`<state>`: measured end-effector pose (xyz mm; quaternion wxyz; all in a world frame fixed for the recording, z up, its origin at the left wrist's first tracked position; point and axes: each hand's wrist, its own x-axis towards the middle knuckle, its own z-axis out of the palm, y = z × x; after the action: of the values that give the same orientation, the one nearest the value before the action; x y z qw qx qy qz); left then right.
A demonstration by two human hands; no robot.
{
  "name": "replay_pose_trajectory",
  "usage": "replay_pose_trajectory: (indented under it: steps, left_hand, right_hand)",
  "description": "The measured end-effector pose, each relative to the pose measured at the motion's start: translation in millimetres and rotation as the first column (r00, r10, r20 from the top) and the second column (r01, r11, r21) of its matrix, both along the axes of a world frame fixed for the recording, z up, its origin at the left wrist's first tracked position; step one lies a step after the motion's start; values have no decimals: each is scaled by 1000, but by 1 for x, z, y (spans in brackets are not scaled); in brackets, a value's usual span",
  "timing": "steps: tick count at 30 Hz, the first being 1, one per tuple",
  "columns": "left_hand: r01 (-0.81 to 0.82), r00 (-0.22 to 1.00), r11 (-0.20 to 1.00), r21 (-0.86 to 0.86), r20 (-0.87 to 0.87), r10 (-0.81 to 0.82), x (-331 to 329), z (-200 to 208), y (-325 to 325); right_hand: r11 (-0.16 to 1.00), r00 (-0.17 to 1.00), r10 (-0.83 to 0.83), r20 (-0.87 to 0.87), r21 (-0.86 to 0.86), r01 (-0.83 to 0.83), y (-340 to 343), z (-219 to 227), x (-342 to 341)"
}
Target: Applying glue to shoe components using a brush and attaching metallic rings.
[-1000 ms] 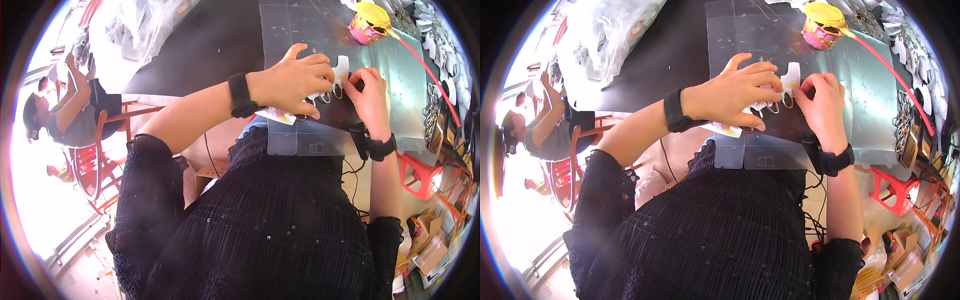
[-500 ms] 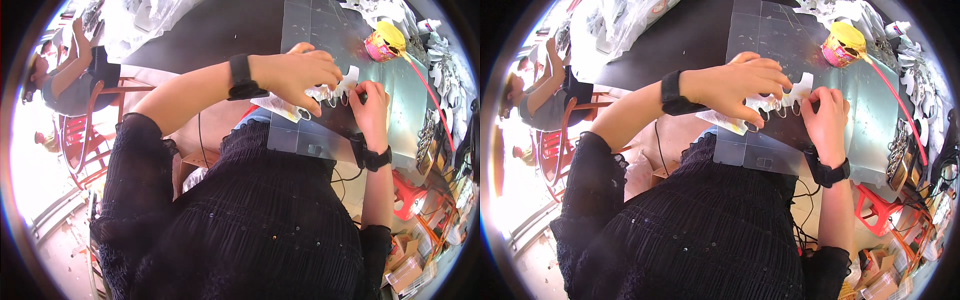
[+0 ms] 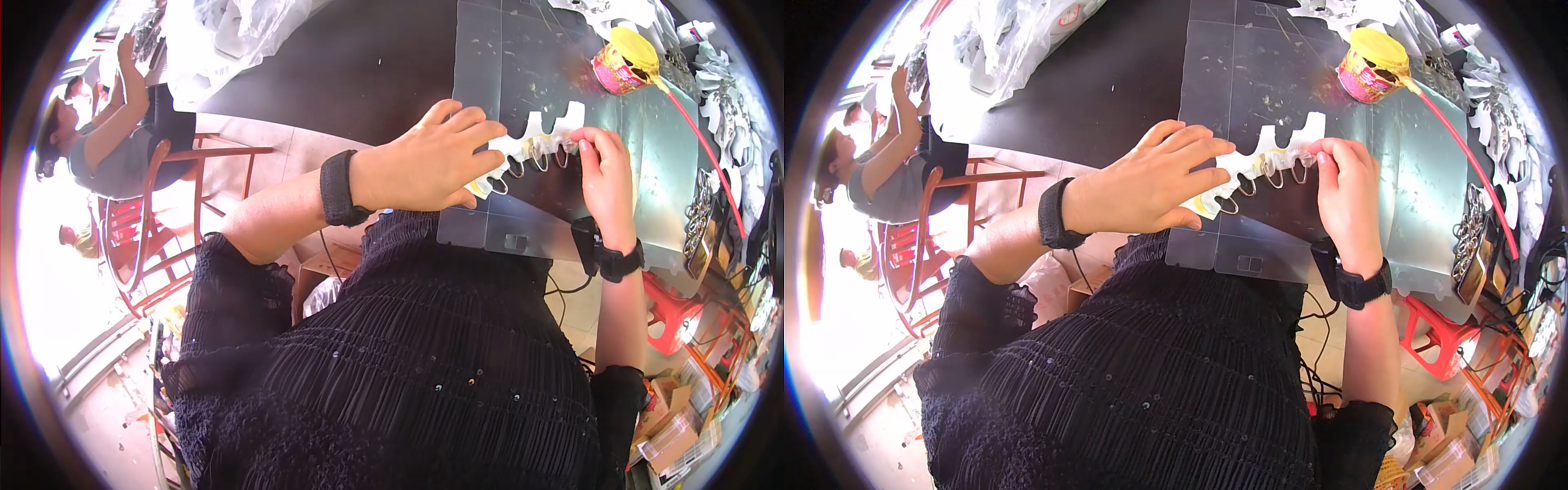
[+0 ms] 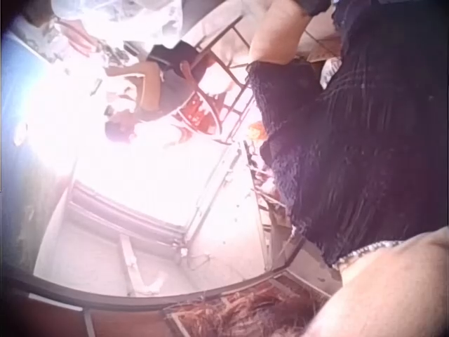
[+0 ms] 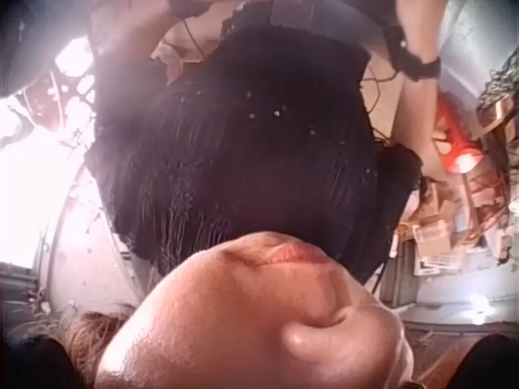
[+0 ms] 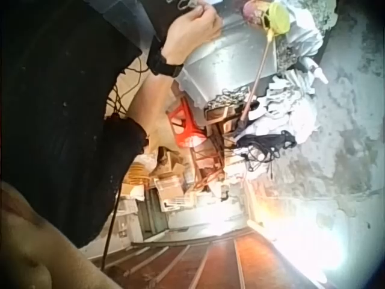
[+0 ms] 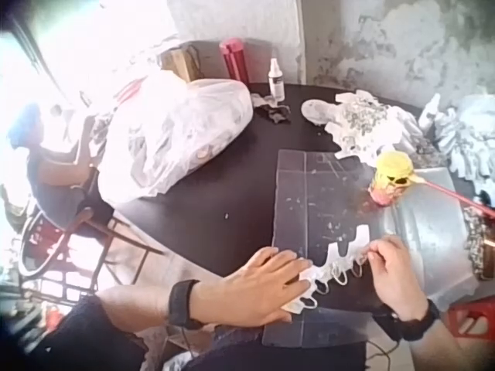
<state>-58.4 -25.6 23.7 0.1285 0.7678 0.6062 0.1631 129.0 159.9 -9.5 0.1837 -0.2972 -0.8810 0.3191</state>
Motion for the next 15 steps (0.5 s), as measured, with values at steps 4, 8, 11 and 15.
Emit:
replay_pose_trajectory:
  steps: [4,8,11,15]
  left_hand:
    - [39,999,998,44,35,-40,-9,4,15]
    - [128,991,985,113,28,-132,-22,-1,54]
    - [163,973,986,31,159,-166,-21,-11,87]
    - [63,944,965,-256,328,25,-15,-6,114]
  right_hand:
    - [998,999,-47,-12,-32,47,-17,12,10]
    - [977,983,-129,134,-154,149,-42,29,13]
    - [988,995,-96,31,-120,99,-39,20,12]
    - [950,997,-82,12,-300,82,-19,9,7]
